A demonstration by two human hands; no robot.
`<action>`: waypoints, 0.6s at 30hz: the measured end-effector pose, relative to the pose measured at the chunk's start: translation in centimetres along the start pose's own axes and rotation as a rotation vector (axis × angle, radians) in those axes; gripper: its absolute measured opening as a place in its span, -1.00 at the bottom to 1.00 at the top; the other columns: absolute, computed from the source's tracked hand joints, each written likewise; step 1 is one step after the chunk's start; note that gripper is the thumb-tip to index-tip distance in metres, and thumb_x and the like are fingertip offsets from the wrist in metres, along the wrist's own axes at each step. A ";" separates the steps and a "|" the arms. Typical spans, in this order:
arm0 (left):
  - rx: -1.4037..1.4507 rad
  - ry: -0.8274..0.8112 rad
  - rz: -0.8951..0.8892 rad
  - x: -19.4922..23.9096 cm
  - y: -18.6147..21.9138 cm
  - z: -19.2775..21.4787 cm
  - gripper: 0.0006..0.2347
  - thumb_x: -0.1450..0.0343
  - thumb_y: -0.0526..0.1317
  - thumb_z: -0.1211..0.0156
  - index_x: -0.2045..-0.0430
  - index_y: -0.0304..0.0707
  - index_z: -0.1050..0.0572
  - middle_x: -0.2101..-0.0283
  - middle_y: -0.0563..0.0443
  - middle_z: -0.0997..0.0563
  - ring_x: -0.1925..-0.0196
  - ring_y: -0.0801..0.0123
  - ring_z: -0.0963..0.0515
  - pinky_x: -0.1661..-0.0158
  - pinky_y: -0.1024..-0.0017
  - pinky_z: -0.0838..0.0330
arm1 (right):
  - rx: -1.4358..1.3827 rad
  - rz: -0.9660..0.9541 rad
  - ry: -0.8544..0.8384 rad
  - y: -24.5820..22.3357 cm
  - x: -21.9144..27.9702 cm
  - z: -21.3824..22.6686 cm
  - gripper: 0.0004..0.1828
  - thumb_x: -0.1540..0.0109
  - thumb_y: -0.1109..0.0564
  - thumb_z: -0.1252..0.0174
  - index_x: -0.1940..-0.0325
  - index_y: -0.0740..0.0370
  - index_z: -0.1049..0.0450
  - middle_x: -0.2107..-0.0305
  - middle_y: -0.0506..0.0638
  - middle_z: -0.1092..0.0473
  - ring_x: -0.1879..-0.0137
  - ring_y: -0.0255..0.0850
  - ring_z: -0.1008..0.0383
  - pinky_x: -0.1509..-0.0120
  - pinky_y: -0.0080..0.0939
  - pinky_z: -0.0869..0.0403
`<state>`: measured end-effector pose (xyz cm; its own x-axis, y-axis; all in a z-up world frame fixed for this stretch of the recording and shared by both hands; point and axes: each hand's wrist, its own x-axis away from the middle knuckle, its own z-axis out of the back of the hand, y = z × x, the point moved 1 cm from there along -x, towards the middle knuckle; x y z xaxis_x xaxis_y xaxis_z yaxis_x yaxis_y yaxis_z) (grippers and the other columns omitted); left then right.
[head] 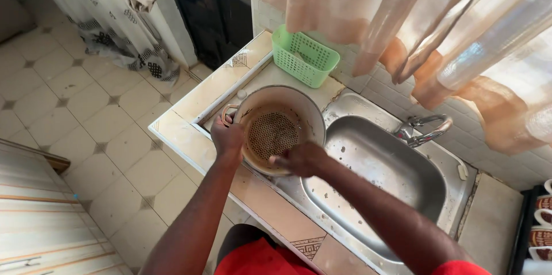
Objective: Washing a plate and scrubbing a pot in a kitchen sink
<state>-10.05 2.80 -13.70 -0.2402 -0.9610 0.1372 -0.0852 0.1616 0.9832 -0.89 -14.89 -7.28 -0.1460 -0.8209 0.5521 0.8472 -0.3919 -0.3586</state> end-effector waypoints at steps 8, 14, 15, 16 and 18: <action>-0.524 -0.244 -0.241 1.5 6.2 1.6 -0.26 -0.25 -0.20 -0.58 -0.25 -0.31 -0.17 -0.21 -0.50 -0.23 -0.29 -0.51 -0.30 -0.13 -0.31 -0.40 | 0.538 0.006 0.430 11.2 -13.7 -3.2 -0.58 -0.26 -0.09 -0.01 -0.03 0.12 -0.60 0.00 0.06 -0.52 -0.16 0.08 -0.45 -0.02 0.18 -0.51; -1.287 -0.271 -0.568 -4.6 1.7 -0.5 -0.51 -0.22 0.07 -0.55 0.08 -0.15 -0.56 0.02 -0.07 -0.53 -0.23 -0.10 -0.37 -0.03 -0.25 -0.34 | 0.817 0.079 0.529 8.2 -13.4 -1.1 -0.82 -0.27 0.02 -0.05 0.16 0.06 -0.51 0.22 -0.04 -0.42 0.05 -0.05 -0.40 0.14 0.08 -0.40; -1.286 -0.266 -0.566 -5.7 -0.3 -0.9 -0.51 -0.22 0.07 -0.55 0.08 -0.15 -0.56 0.02 -0.07 -0.53 -0.23 -0.10 -0.37 -0.03 -0.25 -0.34 | 0.820 0.083 0.528 7.6 -12.9 -1.2 -0.82 -0.27 0.02 -0.05 0.16 0.06 -0.51 0.22 -0.04 -0.42 0.05 -0.05 -0.40 0.14 0.08 -0.40; -1.383 -0.244 -0.562 -7.3 -2.0 -1.9 -0.64 -0.24 -0.03 -0.49 0.18 -0.12 -0.57 0.15 -0.05 -0.59 -0.08 -0.09 -0.50 0.03 -0.27 -0.36 | 0.908 0.091 0.580 7.2 -12.7 -0.7 -0.89 -0.27 0.05 -0.07 0.22 0.04 -0.49 0.28 -0.07 -0.39 0.11 -0.09 -0.39 0.18 0.05 -0.37; -1.480 -0.221 -0.547 -9.0 -2.7 -2.6 -0.77 -0.26 -0.12 -0.42 0.29 -0.09 -0.57 0.27 -0.04 -0.65 0.08 -0.07 -0.63 0.09 -0.28 -0.38 | 0.996 0.104 0.624 6.7 -12.1 0.2 -0.93 -0.27 0.08 -0.08 0.28 0.02 -0.46 0.35 -0.10 -0.37 0.17 -0.13 -0.38 0.23 0.01 -0.34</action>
<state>-5.13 10.40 -17.28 -0.6381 -0.7561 -0.1458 0.7370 -0.6545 0.1685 6.64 -7.48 -16.25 -0.0435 -0.9990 -0.0082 0.8543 -0.0415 0.5182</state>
